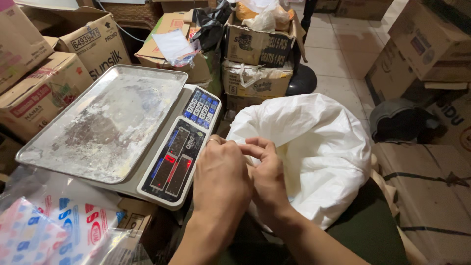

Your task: The person scoops a white powder from a large sack into small plastic bags, weighs each bag on a digital scale, and adjusts the contents to reach a target weight. They then tie the bags and set them aside.

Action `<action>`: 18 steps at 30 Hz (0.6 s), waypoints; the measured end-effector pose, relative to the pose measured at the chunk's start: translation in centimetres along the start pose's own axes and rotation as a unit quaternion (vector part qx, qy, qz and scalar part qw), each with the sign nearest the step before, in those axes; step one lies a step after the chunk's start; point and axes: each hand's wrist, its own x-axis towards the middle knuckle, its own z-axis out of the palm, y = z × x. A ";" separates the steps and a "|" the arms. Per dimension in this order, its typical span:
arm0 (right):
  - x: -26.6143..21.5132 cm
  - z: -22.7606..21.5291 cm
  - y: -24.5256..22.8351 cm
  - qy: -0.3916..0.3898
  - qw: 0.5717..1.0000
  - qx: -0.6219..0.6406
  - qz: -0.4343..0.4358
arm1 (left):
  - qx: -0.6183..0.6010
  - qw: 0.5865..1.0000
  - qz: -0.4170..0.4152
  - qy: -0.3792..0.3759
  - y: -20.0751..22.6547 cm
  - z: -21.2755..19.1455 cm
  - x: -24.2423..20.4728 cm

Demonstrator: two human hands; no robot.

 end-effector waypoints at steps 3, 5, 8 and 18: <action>-0.1 0.8 0.1 -0.012 0.995 -0.082 -0.047 | -0.018 0.999 -0.036 -0.016 -0.3 -0.8 -0.3; 0.0 1.4 0.3 0.005 0.984 -0.148 -0.095 | -0.005 0.999 -0.045 -0.021 -0.5 -1.4 -0.5; 0.2 2.1 0.1 0.033 0.980 -0.177 -0.084 | -0.044 0.997 -0.053 -0.021 -0.8 -2.2 -0.5; 0.5 0.5 -0.2 0.063 0.941 -0.306 -0.134 | -0.116 0.983 0.037 0.138 -2.7 0.2 -0.3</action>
